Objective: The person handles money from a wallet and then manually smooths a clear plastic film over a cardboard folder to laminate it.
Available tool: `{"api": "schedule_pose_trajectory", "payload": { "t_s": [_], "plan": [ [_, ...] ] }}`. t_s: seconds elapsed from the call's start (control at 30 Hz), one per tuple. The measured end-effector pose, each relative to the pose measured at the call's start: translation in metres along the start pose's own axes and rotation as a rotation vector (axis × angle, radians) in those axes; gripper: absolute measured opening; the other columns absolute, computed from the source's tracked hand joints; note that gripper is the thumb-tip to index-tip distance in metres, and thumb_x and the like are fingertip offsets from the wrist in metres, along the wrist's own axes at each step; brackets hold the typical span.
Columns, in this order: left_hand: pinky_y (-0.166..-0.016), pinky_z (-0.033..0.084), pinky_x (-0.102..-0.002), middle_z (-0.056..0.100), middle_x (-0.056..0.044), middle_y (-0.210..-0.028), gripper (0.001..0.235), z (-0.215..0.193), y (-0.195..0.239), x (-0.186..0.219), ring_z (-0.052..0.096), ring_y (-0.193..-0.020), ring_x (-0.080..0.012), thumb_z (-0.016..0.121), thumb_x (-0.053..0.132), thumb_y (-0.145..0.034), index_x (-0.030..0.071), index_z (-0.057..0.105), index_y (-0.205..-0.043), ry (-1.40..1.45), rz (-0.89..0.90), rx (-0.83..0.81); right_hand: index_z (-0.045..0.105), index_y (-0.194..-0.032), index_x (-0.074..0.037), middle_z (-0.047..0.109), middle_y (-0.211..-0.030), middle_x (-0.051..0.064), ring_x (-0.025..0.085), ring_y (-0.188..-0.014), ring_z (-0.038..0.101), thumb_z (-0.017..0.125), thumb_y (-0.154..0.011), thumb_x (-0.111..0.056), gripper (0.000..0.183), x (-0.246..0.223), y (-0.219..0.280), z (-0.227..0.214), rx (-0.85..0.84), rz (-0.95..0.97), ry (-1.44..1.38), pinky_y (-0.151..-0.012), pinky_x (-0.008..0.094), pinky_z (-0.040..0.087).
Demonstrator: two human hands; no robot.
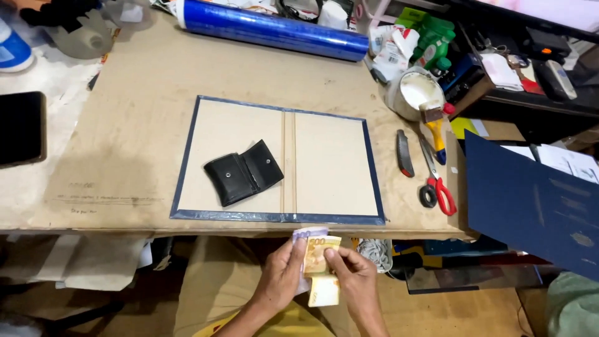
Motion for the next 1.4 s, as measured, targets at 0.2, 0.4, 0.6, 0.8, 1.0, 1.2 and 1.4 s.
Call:
{"api": "schedule_pose_trajectory", "payload": {
  "t_s": [0.2,0.4,0.6,0.8,1.0,1.2,1.4],
  "plan": [
    [-0.08,0.054,-0.033,0.066,-0.007,-0.101,0.057,0.018,0.006,0.017,0.062,-0.094,-0.0175,0.028,0.052,-0.103,0.012,0.067,-0.116,-0.121,0.158,-0.114,0.084,-0.1,0.0,0.081,-0.086,0.011,0.018,-0.067,0.07,0.083,-0.08,-0.007,0.021,-0.017,0.002,-0.005,0.106,-0.136,-0.079,-0.05,0.031,0.059],
    [-0.076,0.054,-0.033,0.06,-0.006,-0.108,0.057,0.023,0.002,0.0,0.063,-0.093,-0.0183,0.031,0.052,-0.101,0.011,0.066,-0.119,-0.027,0.107,-0.098,0.08,-0.106,-0.005,0.074,-0.081,0.007,0.017,-0.064,0.061,0.078,-0.087,-0.013,0.021,-0.002,0.003,0.01,-0.018,-0.144,-0.006,-0.052,0.03,0.055],
    [-0.058,0.049,-0.028,0.071,-0.005,-0.082,0.055,0.0,-0.009,-0.016,0.062,-0.067,-0.0127,0.048,0.055,-0.095,0.007,0.07,-0.107,0.38,-0.137,0.003,0.079,-0.097,0.0,0.075,-0.08,0.008,0.013,-0.065,0.06,0.063,-0.1,-0.019,0.025,0.015,0.027,0.056,-0.401,0.007,-0.241,-0.06,0.03,0.047],
    [-0.078,0.046,-0.032,0.061,-0.007,-0.109,0.051,-0.01,-0.005,0.013,0.057,-0.095,-0.0168,0.045,0.056,-0.098,0.012,0.059,-0.12,0.239,0.067,-0.078,0.077,-0.095,0.001,0.075,-0.076,0.01,0.015,-0.062,0.061,0.065,-0.099,-0.019,0.024,0.031,0.022,0.051,-0.299,0.065,-0.312,-0.054,0.032,0.046],
    [-0.101,0.056,-0.035,0.067,-0.01,-0.137,0.036,-0.004,-0.001,0.025,0.065,-0.125,-0.0239,0.055,0.002,-0.092,0.016,0.071,-0.121,-0.129,0.355,-0.186,0.08,-0.087,-0.005,0.08,-0.082,0.005,0.012,-0.069,0.065,0.063,-0.079,0.007,0.023,0.034,-0.002,0.005,-0.057,-0.291,-0.151,-0.062,0.032,0.055],
    [-0.079,0.059,-0.026,0.074,-0.012,-0.123,0.038,0.007,-0.002,-0.002,0.071,-0.095,-0.0194,0.049,0.019,-0.097,0.009,0.079,-0.119,0.103,0.055,-0.329,0.081,-0.104,-0.003,0.083,-0.086,0.008,0.012,-0.07,0.07,0.074,-0.085,-0.005,0.02,0.015,0.005,-0.005,-0.031,-0.29,-0.158,-0.06,0.028,0.055],
    [-0.047,0.051,-0.02,0.08,-0.001,-0.1,0.021,-0.001,0.001,0.019,0.059,-0.056,-0.0039,0.078,0.012,-0.083,0.013,0.08,-0.104,-0.143,0.255,-0.047,0.069,-0.124,0.001,0.076,-0.1,0.014,0.02,-0.079,0.066,0.048,-0.099,-0.039,0.052,0.011,0.005,0.001,-0.139,-0.016,-0.305,-0.066,0.035,0.052]
  ]
}}
Point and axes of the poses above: each hand's wrist, its own y-axis away from the middle knuckle, its own z-axis out of the palm, x = y × z, the point moved 8 cm from there along -y, towards the middle knuckle
